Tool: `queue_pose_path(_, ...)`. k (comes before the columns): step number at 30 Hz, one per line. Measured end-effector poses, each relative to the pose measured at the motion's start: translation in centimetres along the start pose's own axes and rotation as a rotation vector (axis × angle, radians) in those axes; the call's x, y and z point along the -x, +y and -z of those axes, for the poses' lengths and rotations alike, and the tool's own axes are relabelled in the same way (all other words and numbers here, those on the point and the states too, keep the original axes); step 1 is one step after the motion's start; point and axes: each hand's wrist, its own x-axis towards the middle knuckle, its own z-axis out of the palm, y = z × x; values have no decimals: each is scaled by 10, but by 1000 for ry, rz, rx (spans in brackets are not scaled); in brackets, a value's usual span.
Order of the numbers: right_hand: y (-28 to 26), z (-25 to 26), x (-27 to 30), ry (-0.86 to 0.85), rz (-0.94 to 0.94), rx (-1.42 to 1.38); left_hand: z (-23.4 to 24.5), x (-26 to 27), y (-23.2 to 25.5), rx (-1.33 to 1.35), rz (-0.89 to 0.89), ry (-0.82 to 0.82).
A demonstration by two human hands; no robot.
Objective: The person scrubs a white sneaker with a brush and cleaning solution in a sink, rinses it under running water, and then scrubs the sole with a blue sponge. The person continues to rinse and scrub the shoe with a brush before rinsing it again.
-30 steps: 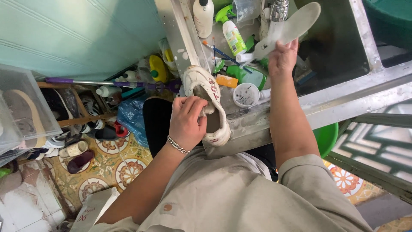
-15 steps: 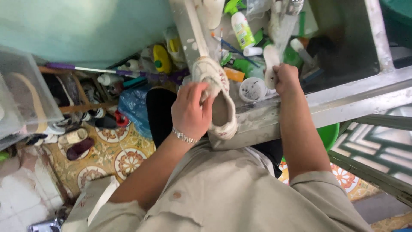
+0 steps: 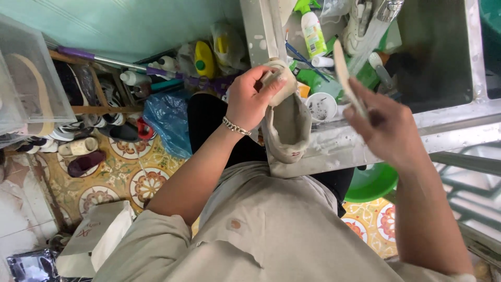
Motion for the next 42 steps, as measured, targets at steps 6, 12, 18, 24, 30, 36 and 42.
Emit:
queue_pose_path(6,-47,-22,66,-87,-1,451,-10,-7,-13,168,82,-1)
queue_pose_path(12,-98,-81,38,-292,-326,661,-6,-5,2,157,-34,-48)
queue_pose_path(18,-43,-152,-4,76,326,563,-4,2,6,71,-152,-68)
queue_pose_path(24,-40,-66,47,-398,406,144,2,2,0,91,-160,-77)
queue_pose_path(30,-26,-69,11,-421,415,117,-7,-4,-19,108,-266,-108)
queue_pose_path(36,-17,-67,-33,-622,426,379,-5,-9,-16,127,-276,-200)
queue_pose_path(42,-23,-59,-75,-903,45,415,-8,-13,-19,151,-275,-246)
